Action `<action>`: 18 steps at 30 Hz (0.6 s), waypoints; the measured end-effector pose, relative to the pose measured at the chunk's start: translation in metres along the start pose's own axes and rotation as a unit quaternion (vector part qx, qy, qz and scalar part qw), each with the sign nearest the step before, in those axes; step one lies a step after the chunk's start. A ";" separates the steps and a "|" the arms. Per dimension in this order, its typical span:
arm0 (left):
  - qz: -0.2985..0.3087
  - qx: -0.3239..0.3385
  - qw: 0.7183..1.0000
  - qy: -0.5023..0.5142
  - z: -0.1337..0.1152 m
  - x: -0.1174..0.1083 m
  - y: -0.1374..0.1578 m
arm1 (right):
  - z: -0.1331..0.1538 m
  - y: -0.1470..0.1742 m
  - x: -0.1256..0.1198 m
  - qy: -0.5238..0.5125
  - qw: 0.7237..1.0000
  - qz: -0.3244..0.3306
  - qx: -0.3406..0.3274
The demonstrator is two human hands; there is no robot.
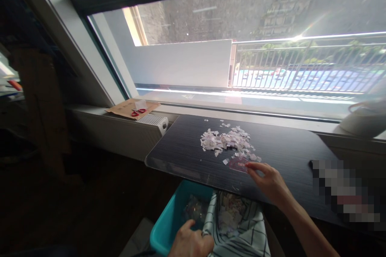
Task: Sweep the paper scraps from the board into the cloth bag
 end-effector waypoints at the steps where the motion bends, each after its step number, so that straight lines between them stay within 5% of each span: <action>1: 0.004 0.004 1.000 -0.009 -0.003 0.008 -0.004 | 0.001 -0.004 0.000 0.016 1.000 -0.011 -0.006; 3: 0.039 0.002 0.998 -0.045 -0.007 0.031 -0.013 | 0.005 -0.010 0.001 0.048 0.999 -0.016 -0.014; 7: 0.008 0.029 0.996 -0.086 -0.016 0.052 -0.023 | 0.010 -0.020 0.008 0.087 0.996 0.002 0.010; 12: -0.055 0.056 0.996 -0.041 -0.018 0.036 -0.017 | 0.021 -0.029 0.027 0.049 0.999 0.023 0.003; 18: -0.052 0.067 0.994 -0.075 -0.025 0.024 -0.017 | 0.025 -0.029 0.029 0.032 0.999 0.027 -0.005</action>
Point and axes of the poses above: each hand's wrist, its own y-axis away from the middle knuckle, its own x-axis out of the palm, z = x × y, the point moved 7 cm from there along -y, towards the middle knuckle, and after that the axes turned 10 degrees about -x, right-handed, at the moved point
